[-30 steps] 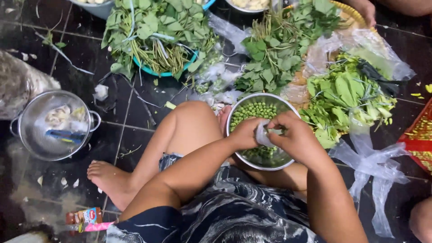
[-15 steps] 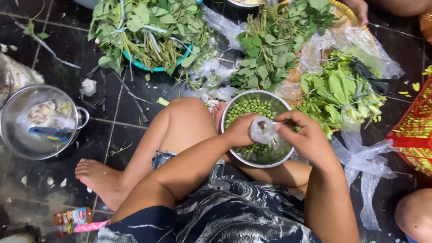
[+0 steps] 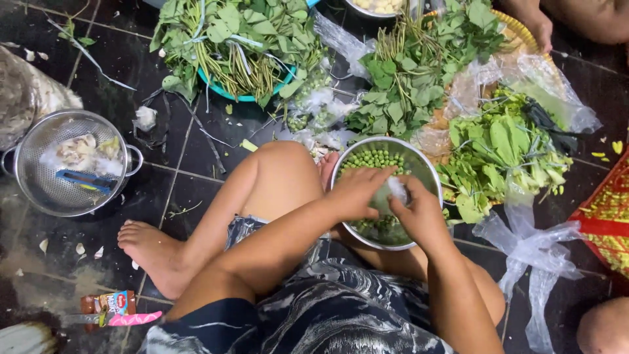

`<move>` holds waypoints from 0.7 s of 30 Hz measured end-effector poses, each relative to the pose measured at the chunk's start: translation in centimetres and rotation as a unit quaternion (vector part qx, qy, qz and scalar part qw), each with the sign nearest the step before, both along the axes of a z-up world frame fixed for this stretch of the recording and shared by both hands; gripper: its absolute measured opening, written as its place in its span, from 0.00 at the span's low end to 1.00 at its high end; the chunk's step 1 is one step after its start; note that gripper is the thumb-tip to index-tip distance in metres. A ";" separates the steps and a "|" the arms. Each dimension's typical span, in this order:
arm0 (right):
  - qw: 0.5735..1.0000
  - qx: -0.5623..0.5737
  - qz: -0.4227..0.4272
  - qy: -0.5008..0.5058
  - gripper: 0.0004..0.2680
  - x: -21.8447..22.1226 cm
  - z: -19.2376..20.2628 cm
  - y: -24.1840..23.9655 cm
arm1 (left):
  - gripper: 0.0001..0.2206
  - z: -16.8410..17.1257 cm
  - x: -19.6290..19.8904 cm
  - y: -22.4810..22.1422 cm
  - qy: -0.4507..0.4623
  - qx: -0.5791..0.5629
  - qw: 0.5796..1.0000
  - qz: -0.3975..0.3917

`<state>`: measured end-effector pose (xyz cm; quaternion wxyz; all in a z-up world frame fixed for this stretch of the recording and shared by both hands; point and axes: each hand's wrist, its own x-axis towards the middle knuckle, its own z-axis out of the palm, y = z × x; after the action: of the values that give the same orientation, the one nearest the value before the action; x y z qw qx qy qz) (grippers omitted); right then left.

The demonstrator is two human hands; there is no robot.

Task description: A person is portioning green peas from a large metal bowl into small individual plastic bags while sitting on the floor.

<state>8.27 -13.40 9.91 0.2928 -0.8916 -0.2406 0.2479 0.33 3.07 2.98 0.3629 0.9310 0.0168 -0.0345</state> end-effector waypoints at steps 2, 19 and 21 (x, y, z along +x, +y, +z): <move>1.000 -0.003 -0.010 -0.010 0.17 0.5 -0.6 -0.7 | 0.38 -2.5 -0.4 2.6 0.038 0.079 0.996 0.027; 0.997 0.029 -0.058 0.033 0.15 -0.6 0.4 -2.5 | 0.28 -6.1 5.7 13.3 0.432 0.246 0.867 -0.016; 0.995 0.056 -0.069 0.054 0.14 -0.6 -0.6 -3.6 | 0.29 -4.1 5.4 12.3 0.483 0.265 0.834 -0.033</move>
<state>7.69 -17.05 9.36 0.3712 -0.8736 -0.1763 0.2607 5.70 15.42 -1.08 0.0465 0.8564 0.1682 -0.4859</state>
